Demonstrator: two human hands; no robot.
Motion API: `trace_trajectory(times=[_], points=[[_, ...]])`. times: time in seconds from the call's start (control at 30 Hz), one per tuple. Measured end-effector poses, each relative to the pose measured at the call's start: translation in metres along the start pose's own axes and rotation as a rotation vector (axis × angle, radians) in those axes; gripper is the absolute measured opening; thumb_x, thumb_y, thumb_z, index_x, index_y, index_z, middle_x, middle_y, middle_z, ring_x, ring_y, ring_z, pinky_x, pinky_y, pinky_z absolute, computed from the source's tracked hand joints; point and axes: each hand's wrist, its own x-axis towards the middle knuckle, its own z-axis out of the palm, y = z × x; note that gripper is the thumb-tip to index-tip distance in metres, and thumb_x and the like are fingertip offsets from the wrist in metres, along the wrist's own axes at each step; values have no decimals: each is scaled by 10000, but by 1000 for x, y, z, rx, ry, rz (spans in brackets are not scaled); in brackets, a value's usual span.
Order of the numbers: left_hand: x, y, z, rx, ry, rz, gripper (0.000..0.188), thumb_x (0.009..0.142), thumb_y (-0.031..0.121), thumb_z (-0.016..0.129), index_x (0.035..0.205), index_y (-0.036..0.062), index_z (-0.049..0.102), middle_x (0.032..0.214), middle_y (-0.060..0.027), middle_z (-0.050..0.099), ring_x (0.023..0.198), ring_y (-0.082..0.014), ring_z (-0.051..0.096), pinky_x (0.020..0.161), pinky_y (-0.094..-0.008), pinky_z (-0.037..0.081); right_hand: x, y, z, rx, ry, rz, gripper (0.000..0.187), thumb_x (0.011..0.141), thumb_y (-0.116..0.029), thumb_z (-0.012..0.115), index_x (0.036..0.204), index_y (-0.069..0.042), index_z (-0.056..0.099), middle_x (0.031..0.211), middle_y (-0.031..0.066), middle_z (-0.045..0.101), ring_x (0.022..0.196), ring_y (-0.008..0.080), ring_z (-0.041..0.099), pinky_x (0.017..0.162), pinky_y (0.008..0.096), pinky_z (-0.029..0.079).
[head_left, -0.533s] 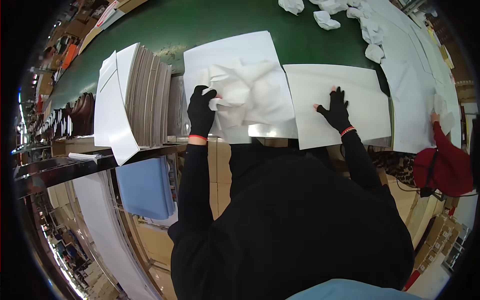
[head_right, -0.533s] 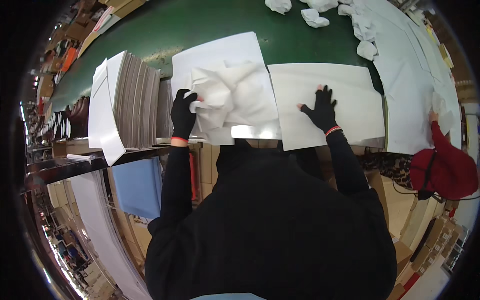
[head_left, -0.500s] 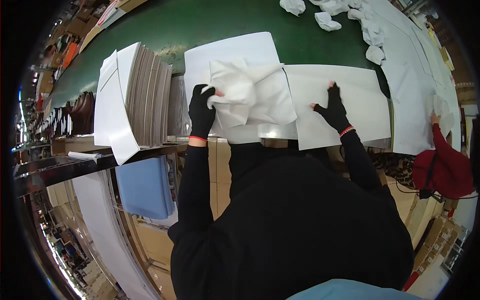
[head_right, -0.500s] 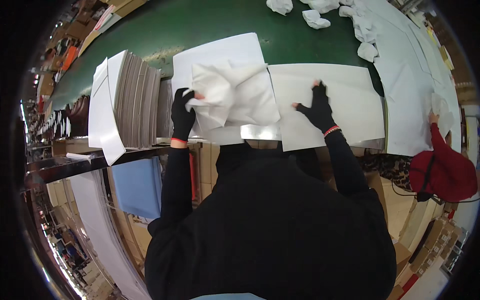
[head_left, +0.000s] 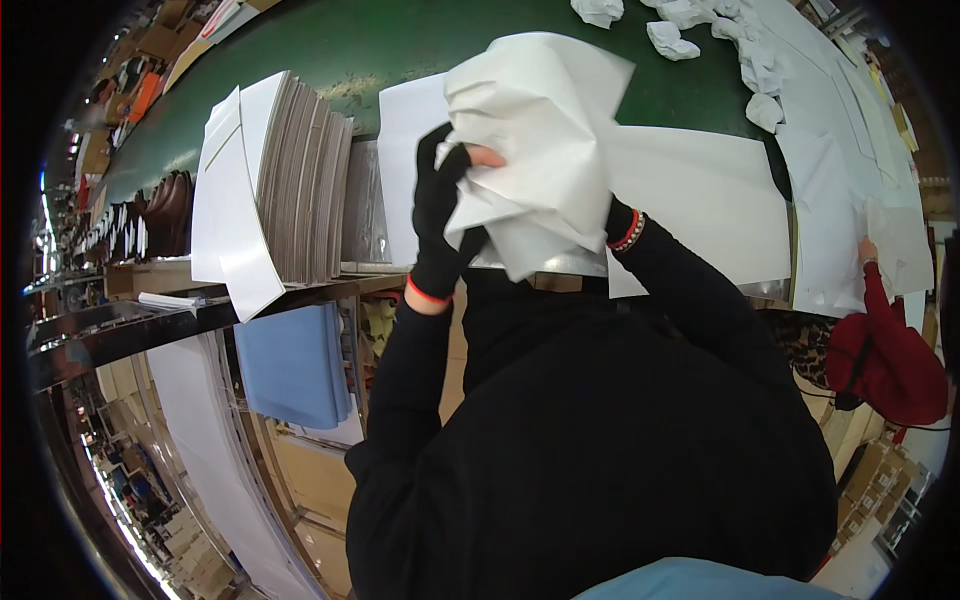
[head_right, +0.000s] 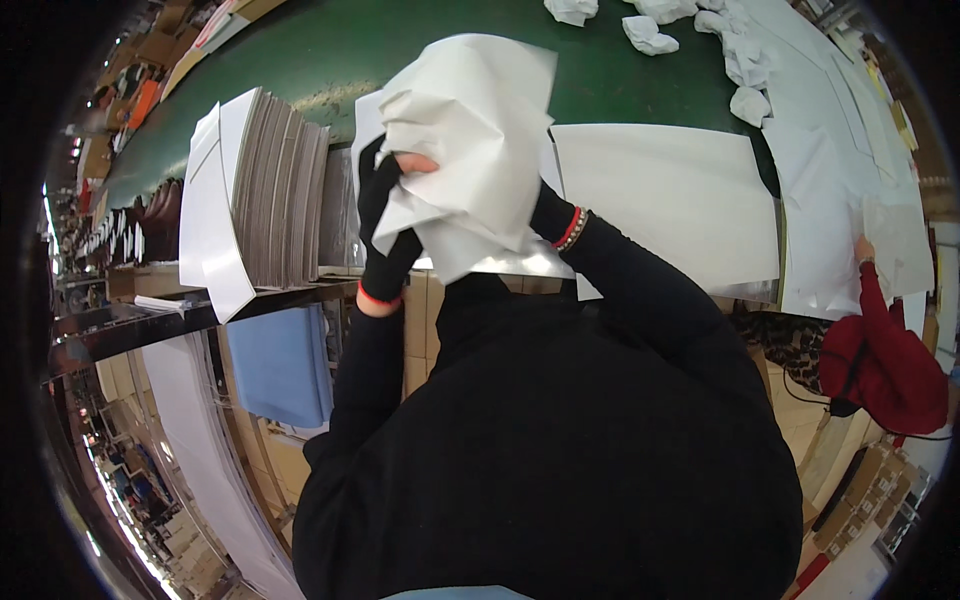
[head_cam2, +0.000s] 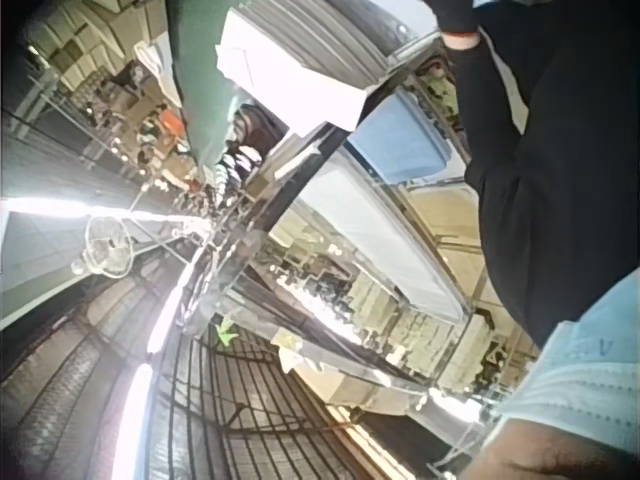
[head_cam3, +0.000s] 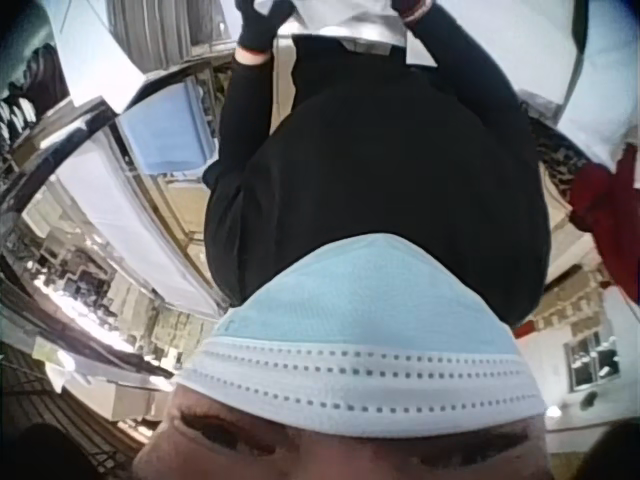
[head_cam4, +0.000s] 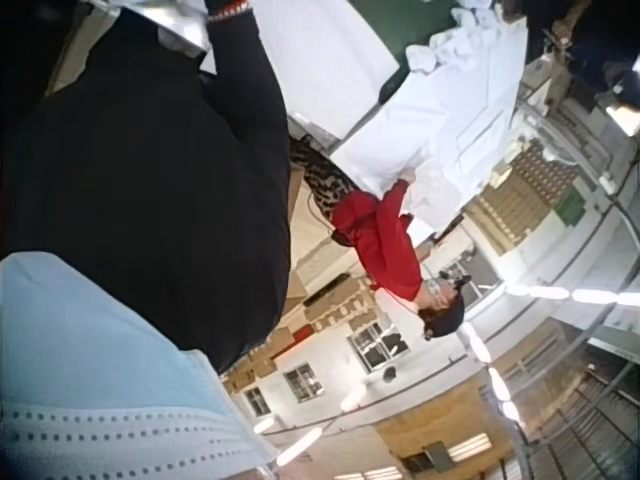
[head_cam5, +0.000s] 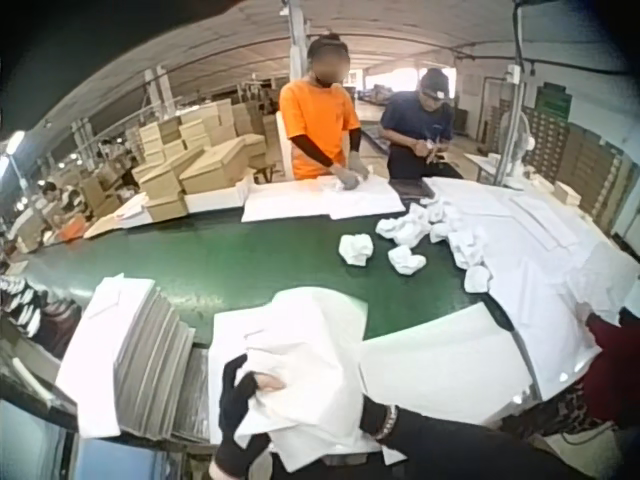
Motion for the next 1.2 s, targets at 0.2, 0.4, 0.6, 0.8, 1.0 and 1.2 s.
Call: trace_trajectory(times=[0.2,0.4,0.6,0.8,1.0,1.2], points=[[-36,-94,4,479,162,-85,341,606,143,761,927,136,645,1190,-174,502,1119,-366,528,830,-406,489,-54,72,20,-9,-155,343,196,800,-117,678,963,-24,621,895,104,626,833,280,610,743,346,488],[-70,-128,28,620,-143,-198,413,719,408,739,1011,137,631,1265,-271,463,1129,-404,506,883,-466,449,-71,89,22,-228,-245,255,246,688,-184,758,853,-87,604,852,66,543,869,258,556,753,371,453],[-55,-152,25,363,80,-429,450,723,336,773,1019,85,546,1057,-155,607,955,-360,603,768,-418,486,-66,96,25,-273,-243,196,138,723,-182,700,793,-101,613,803,60,525,825,252,544,725,376,453],[-23,-134,31,424,-398,-387,463,664,284,790,1029,131,551,890,-74,624,808,-305,606,702,-393,460,-71,96,29,-430,-311,24,108,736,-154,673,803,-92,615,813,78,534,839,262,542,732,385,455],[-32,-130,35,745,-513,31,354,751,321,706,1046,155,606,917,-61,605,845,-245,610,684,-363,477,-46,55,19,-532,-111,-183,193,716,-134,706,862,-69,597,1078,127,548,1067,295,528,827,389,448],[-66,-70,34,316,-361,-222,481,784,377,718,1091,65,518,978,-125,621,897,-319,613,780,-386,486,-41,83,17,-402,-53,-7,175,767,-115,666,903,-49,579,1042,140,549,1010,307,536,853,398,450]])
